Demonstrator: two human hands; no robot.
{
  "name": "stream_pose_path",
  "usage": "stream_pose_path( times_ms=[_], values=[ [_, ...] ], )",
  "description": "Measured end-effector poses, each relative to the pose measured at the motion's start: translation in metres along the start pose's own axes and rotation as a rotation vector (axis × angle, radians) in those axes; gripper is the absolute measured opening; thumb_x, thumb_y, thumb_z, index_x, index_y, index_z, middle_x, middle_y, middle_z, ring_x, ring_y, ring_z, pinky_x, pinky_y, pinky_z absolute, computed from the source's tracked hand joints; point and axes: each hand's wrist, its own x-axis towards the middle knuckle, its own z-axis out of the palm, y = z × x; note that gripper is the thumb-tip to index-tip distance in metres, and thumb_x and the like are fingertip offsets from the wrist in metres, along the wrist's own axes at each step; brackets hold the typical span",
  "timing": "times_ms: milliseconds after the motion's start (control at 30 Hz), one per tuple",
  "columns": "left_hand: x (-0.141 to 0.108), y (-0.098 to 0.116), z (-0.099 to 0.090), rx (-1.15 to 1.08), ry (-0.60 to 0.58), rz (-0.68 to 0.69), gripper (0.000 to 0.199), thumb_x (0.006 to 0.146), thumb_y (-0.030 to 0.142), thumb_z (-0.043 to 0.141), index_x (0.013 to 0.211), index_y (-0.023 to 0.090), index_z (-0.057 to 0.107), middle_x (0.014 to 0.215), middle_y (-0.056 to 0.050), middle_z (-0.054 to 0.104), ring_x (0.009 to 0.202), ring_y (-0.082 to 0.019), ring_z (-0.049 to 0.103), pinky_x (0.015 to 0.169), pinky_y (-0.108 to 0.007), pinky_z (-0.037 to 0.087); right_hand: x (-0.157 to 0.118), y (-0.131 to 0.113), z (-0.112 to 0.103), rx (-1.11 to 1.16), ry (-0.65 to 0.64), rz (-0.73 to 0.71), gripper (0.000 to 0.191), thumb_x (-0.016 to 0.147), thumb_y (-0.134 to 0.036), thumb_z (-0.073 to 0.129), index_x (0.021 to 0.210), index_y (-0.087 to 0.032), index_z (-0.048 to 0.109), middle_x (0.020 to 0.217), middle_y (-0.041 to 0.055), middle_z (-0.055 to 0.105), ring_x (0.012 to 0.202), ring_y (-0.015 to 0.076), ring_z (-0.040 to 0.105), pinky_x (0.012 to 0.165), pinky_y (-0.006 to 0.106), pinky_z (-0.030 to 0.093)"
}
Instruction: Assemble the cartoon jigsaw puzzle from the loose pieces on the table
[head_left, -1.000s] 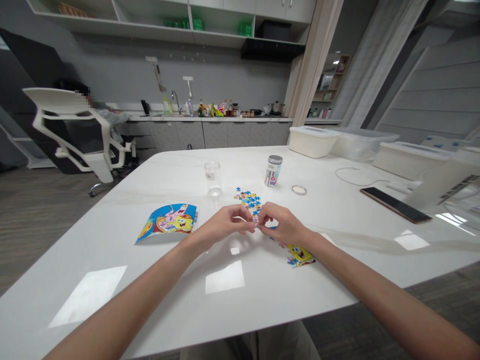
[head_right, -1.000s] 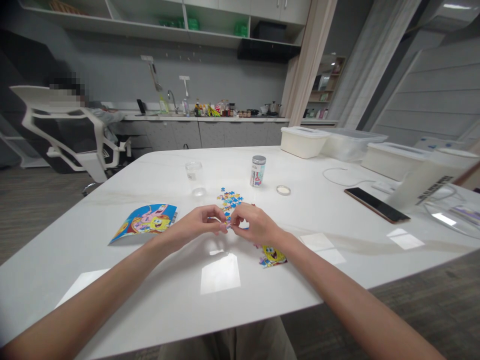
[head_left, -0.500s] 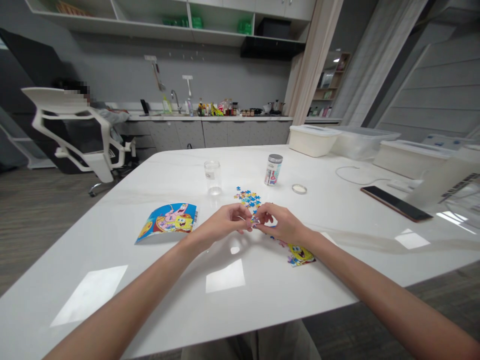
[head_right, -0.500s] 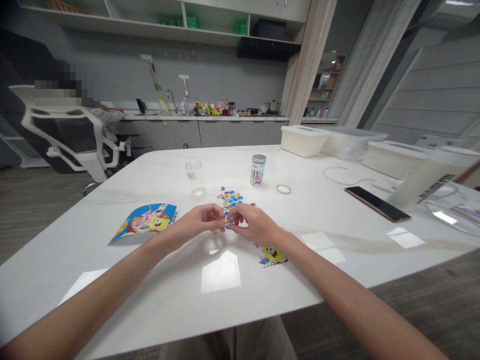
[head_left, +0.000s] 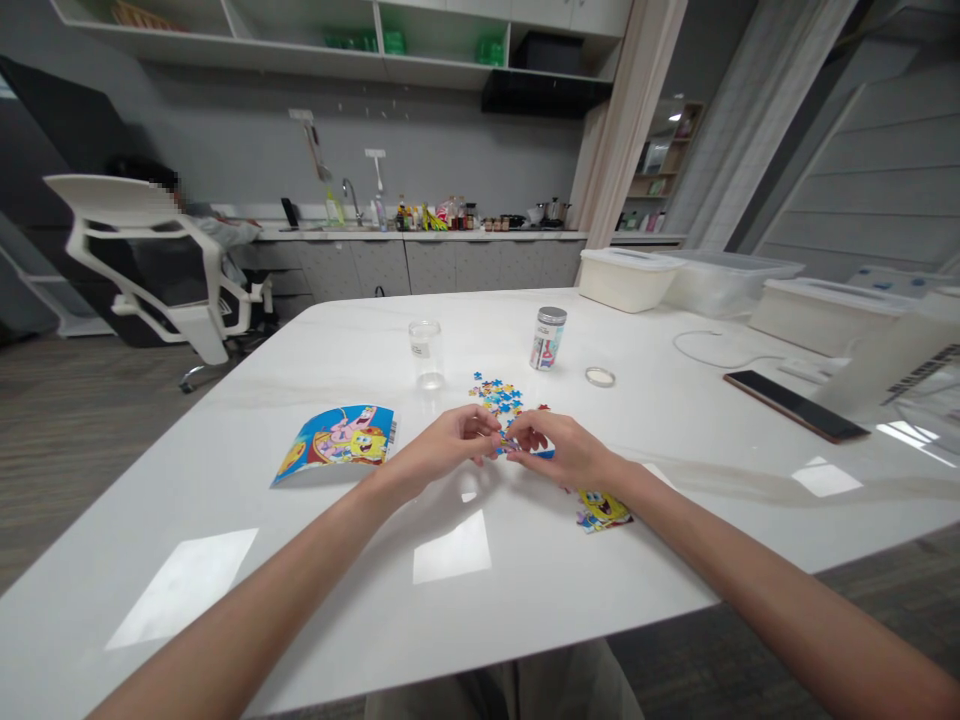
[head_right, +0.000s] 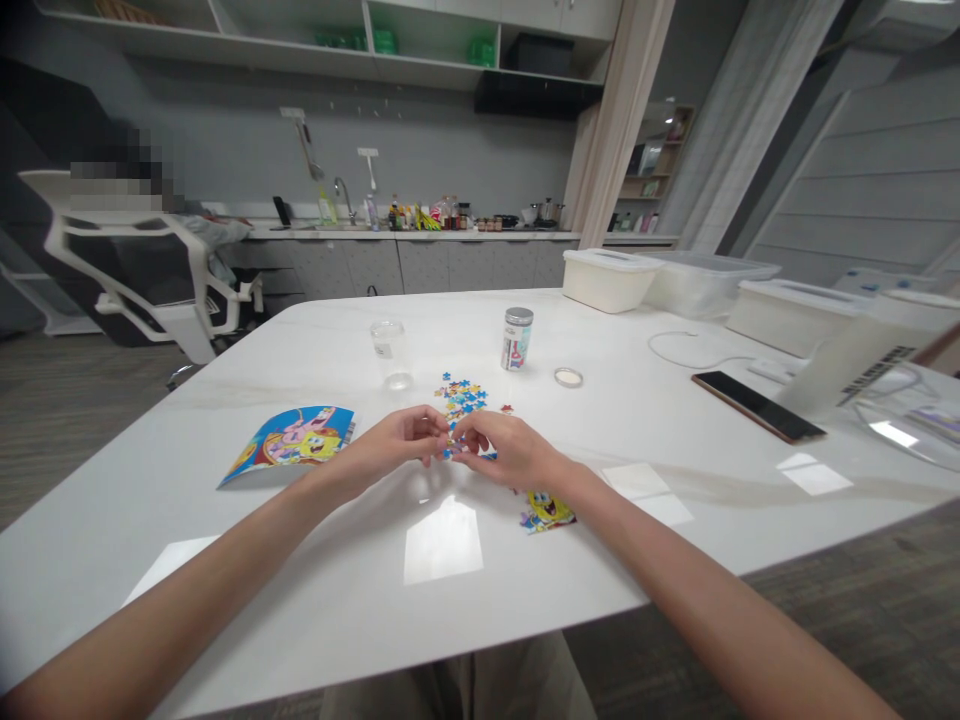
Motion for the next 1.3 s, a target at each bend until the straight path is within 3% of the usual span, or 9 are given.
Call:
stream_pose_path(
  times_ms=[333,767,1033,1300],
  values=[
    [-0.004,0.008,0.005,0.009,-0.043,-0.011,0.024,0.077,0.035,0.071,0.088,0.018,0.059,0.084,-0.002,0.067,0.08,-0.015,0.062,0.068,-0.027,0.045,0.0,0.005,0.002,0.026,-0.037,0.084,0.024,0.088,-0.043,0.06,0.089,-0.019,0.055,0.07,-0.001,0.058,0.058,0.0103,0.051,0.056,0.024,0.043],
    [-0.004,0.013,0.006,0.07,-0.022,-0.024,0.022,0.077,0.033,0.071,0.085,0.018,0.057,0.072,0.002,0.062,0.066,-0.011,0.057,0.065,-0.026,0.044,-0.002,0.006,-0.002,0.035,-0.076,0.131,0.026,0.088,-0.044,0.059,0.094,-0.019,0.056,0.065,-0.0039,0.053,0.056,0.0099,0.046,0.057,0.024,0.039],
    [-0.006,0.015,0.01,0.105,-0.096,-0.045,0.014,0.076,0.028,0.067,0.084,0.018,0.061,0.081,0.0,0.064,0.071,-0.012,0.059,0.068,-0.027,0.046,0.001,0.007,-0.014,-0.005,-0.099,0.095,0.033,0.099,-0.042,0.033,0.096,-0.018,0.057,0.07,0.0005,0.059,0.06,0.0127,0.051,0.063,0.026,0.04],
    [-0.008,0.015,0.018,0.084,-0.129,-0.066,0.02,0.074,0.033,0.072,0.083,0.018,0.062,0.08,-0.001,0.067,0.075,-0.015,0.064,0.071,-0.03,0.049,0.001,0.011,-0.02,-0.011,-0.161,0.112,0.038,0.101,-0.04,0.028,0.096,-0.017,0.058,0.073,0.0019,0.06,0.064,0.0133,0.051,0.065,0.027,0.039]
  ],
)
